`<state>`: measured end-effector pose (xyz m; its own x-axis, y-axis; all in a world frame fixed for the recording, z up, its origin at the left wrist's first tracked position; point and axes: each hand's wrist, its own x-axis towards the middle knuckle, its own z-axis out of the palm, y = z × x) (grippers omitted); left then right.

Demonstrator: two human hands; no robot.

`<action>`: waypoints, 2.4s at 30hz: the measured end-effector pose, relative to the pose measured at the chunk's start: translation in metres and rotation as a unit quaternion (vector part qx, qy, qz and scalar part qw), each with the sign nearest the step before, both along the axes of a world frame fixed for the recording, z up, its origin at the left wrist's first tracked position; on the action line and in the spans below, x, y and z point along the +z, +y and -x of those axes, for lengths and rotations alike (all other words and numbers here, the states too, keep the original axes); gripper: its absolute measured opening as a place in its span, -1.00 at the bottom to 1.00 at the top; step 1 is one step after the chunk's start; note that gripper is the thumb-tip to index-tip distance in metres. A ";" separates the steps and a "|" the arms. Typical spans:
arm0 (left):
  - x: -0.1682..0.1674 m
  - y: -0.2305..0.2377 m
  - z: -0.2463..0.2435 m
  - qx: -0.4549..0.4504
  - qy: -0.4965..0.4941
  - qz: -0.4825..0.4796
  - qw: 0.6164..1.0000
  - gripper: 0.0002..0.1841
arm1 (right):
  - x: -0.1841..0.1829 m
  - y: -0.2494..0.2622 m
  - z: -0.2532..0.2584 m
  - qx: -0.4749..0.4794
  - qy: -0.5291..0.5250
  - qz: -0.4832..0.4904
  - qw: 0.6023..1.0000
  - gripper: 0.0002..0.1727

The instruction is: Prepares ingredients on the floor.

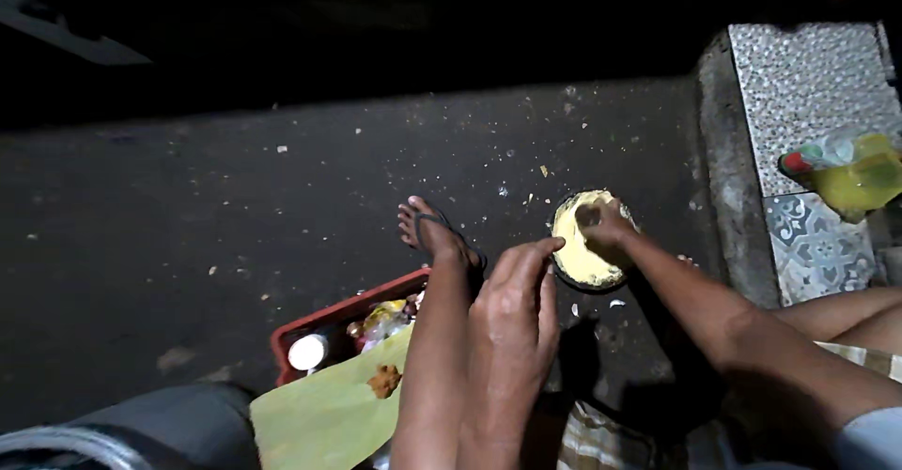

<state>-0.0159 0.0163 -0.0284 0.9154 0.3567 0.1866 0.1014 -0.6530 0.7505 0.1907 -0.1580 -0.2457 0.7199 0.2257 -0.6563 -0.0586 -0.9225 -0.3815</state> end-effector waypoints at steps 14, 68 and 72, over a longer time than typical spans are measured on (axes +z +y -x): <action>0.002 0.001 -0.005 0.012 -0.009 -0.007 1.000 -0.71 | -0.026 0.007 -0.006 -0.195 0.008 -0.156 0.968 -0.16; -0.050 0.010 -0.013 0.134 0.111 0.167 0.970 -0.58 | 0.074 -0.135 0.048 -0.070 -0.016 -0.017 0.997 -0.47; -0.081 0.017 -0.019 0.103 0.314 0.231 0.915 -0.41 | 0.058 -0.138 0.040 -0.171 0.043 -0.076 0.981 -0.44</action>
